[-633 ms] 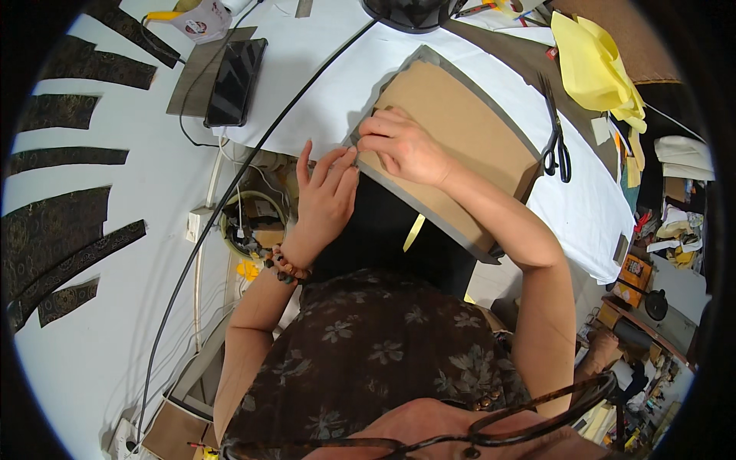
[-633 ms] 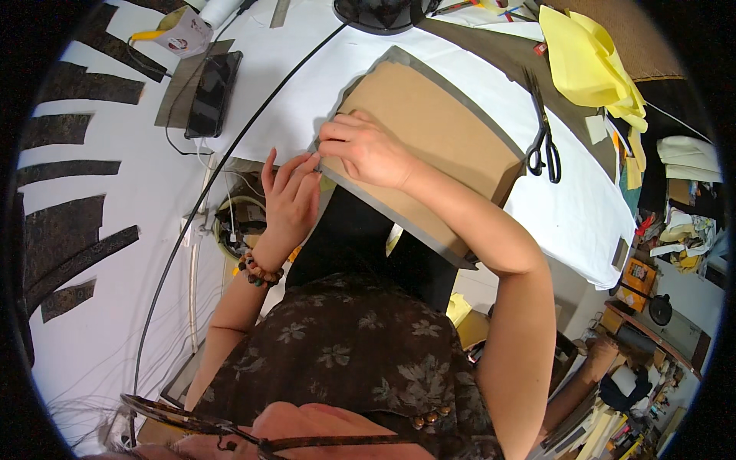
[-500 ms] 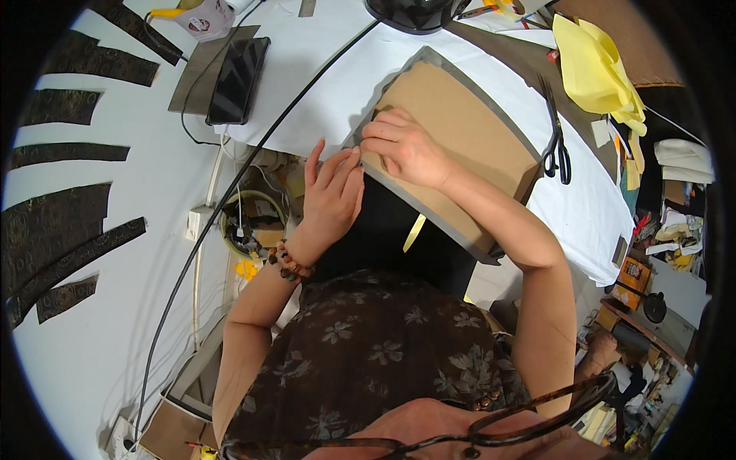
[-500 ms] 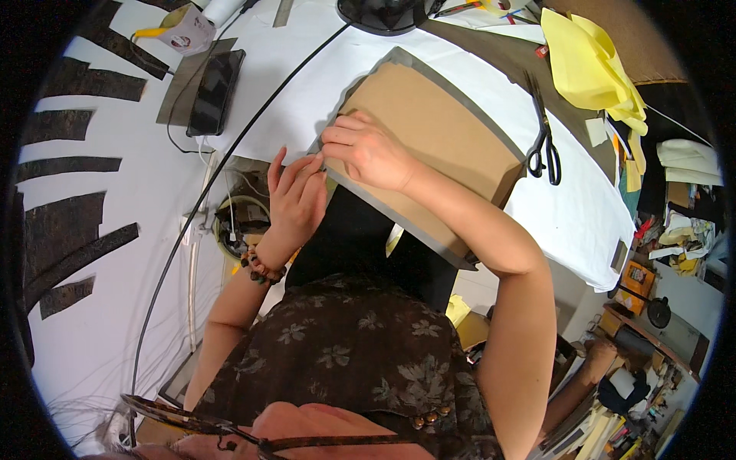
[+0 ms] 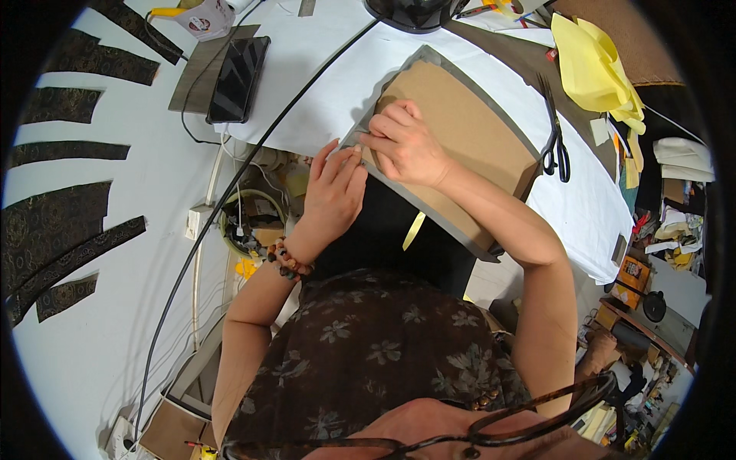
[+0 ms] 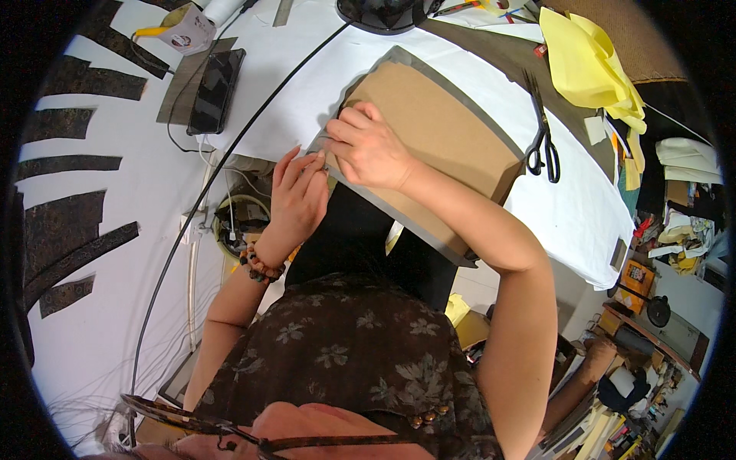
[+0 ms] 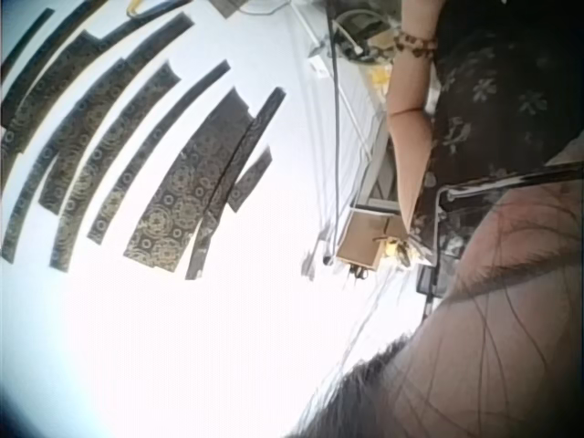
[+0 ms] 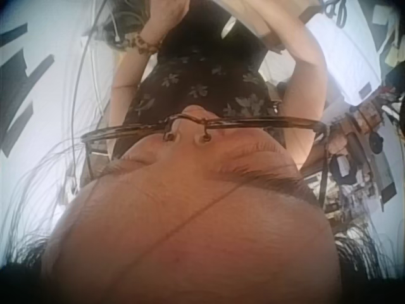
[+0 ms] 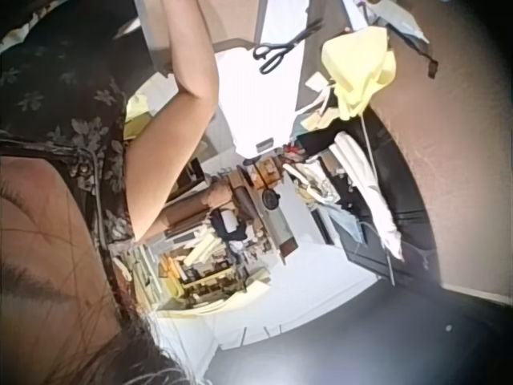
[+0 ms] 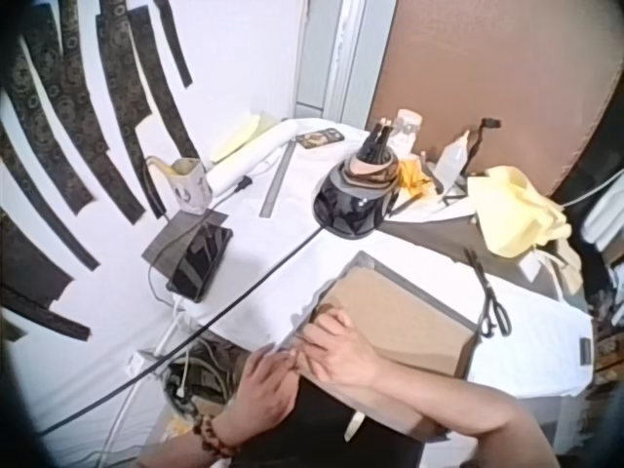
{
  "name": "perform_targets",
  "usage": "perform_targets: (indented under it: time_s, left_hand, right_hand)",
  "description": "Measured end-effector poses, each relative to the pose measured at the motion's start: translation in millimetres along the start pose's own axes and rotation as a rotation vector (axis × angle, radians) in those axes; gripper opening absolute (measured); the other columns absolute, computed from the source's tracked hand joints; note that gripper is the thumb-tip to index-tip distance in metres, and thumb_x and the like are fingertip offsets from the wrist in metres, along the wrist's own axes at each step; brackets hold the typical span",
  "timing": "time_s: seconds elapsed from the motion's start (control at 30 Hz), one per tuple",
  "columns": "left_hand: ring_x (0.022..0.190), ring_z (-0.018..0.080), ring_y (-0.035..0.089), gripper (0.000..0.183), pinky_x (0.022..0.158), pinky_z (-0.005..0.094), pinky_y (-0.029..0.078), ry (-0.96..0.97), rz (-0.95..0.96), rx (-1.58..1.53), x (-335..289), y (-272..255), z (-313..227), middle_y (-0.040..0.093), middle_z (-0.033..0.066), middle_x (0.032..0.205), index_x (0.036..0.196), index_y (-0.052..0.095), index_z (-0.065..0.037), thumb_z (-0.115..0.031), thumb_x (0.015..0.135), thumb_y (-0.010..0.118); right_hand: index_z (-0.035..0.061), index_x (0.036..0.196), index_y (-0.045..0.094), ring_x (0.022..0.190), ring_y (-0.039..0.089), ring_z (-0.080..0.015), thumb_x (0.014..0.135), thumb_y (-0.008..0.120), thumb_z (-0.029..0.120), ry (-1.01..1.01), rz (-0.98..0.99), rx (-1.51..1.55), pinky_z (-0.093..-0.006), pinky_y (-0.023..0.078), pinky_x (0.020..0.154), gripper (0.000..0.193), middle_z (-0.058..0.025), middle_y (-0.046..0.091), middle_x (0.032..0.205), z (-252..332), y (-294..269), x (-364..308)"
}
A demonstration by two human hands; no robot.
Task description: The person folds and presses a gray fabric strip along the edge of a rectangular board using an iron, then trims the excess with scissors. The person repeats folding, pressing, and trimming along the board's edges.
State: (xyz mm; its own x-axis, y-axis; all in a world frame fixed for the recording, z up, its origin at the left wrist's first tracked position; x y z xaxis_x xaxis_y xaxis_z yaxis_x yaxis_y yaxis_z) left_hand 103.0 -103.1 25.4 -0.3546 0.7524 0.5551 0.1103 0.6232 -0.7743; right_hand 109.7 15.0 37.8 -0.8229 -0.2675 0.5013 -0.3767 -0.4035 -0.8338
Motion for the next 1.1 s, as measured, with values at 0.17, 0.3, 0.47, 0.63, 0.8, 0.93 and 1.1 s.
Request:
perform_targets:
  time_s: [0.17, 0.3, 0.47, 0.63, 0.8, 0.93, 1.1]
  left_hand:
    - [0.105, 0.0263, 0.062, 0.015, 0.105, 0.0490, 0.043, -0.034, 0.005, -0.078, 10.4, -9.7, 13.4, 0.068, 0.0075, 0.112, 0.091, 0.060, -0.004, -0.001, 0.080, 0.069]
    - [0.098, 0.0273, 0.060, 0.009, 0.094, 0.0426, 0.046, -0.053, 0.112, -0.175, 24.1, -15.4, 31.6, 0.065, 0.0062, 0.099, 0.089, 0.058, -0.005, -0.003, 0.083, 0.065]
    - [0.090, 0.0274, 0.057, 0.012, 0.083, 0.0381, 0.045, 0.111, 0.361, -0.109, 46.8, -6.9, 34.6, 0.057, 0.0054, 0.087, 0.087, 0.057, -0.006, -0.002, 0.078, 0.062]
    - [0.092, 0.0257, 0.058, 0.015, 0.083, 0.0361, 0.047, -0.013, 0.394, -0.323, 59.9, -12.1, 43.1, 0.060, 0.0050, 0.090, 0.090, 0.061, -0.005, -0.005, 0.077, 0.069]
    - [0.089, 0.0259, 0.059, 0.019, 0.082, 0.0341, 0.048, -0.241, 0.201, -0.682, 42.4, -19.7, 64.0, 0.064, 0.0058, 0.093, 0.093, 0.065, -0.003, -0.007, 0.079, 0.078]
    - [0.085, 0.0264, 0.059, 0.015, 0.078, 0.0342, 0.048, -0.156, 0.197, -0.622, 36.9, -7.3, 59.1, 0.064, 0.0067, 0.087, 0.087, 0.064, -0.002, -0.001, 0.078, 0.076]
    - [0.083, 0.0255, 0.059, 0.013, 0.074, 0.0342, 0.048, -0.220, 0.309, -0.676, 41.0, 6.6, 66.3, 0.064, 0.0077, 0.084, 0.085, 0.063, -0.001, 0.003, 0.078, 0.073]
  right_hand:
    - [0.0074, 0.080, 0.069, 0.092, 0.056, -0.0258, 0.071, 0.063, 0.003, 0.128, -0.176, 0.075, -0.0396, 0.044, 0.088, 0.012, -0.0066, 0.059, 0.098, -12.1, -31.0, -9.7]
    - [0.0035, 0.090, 0.068, 0.097, 0.058, -0.0306, 0.075, 0.064, 0.002, 0.308, -0.143, 0.125, -0.0389, 0.050, 0.083, 0.015, -0.0103, 0.060, 0.102, -24.7, -62.6, -11.9]
    - [0.0042, 0.107, 0.067, 0.092, 0.059, -0.0269, 0.082, 0.074, 0.011, 0.355, 0.062, 0.316, -0.0371, 0.050, 0.080, 0.027, -0.0104, 0.060, 0.102, -2.7, -21.0, -14.5]
    - [0.0039, 0.089, 0.065, 0.077, 0.058, -0.0207, 0.082, 0.076, 0.011, 0.455, 0.121, 0.454, -0.0331, 0.048, 0.064, 0.015, -0.0061, 0.058, 0.085, -13.9, 11.8, -7.4]
    - [0.0035, 0.081, 0.064, 0.070, 0.057, -0.0156, 0.084, 0.074, 0.007, 0.497, 0.042, 0.577, -0.0286, 0.045, 0.056, 0.011, -0.0034, 0.056, 0.077, -15.8, 15.5, -13.4]
    - [0.0038, 0.080, 0.065, 0.072, 0.060, -0.0204, 0.081, 0.074, 0.008, 0.467, 0.041, 0.511, -0.0323, 0.048, 0.059, 0.010, -0.0062, 0.059, 0.076, -14.5, 13.9, -12.8]
    - [0.0046, 0.083, 0.064, 0.070, 0.058, -0.0185, 0.083, 0.073, 0.008, 0.448, 0.060, 0.542, -0.0308, 0.047, 0.058, 0.009, -0.0053, 0.058, 0.081, -19.4, 9.8, -14.8]
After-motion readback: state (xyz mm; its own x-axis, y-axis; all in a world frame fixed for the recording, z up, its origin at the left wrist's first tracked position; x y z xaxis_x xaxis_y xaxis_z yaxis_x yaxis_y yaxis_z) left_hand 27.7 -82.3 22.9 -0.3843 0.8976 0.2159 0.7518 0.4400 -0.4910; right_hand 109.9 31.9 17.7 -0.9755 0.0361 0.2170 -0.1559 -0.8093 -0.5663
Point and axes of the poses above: each hand's wrist, its own x-axis towards the middle knuckle, its own y-axis out of the palm, z = x × y, the point moved 8 cm from there along x, towards the middle knuckle
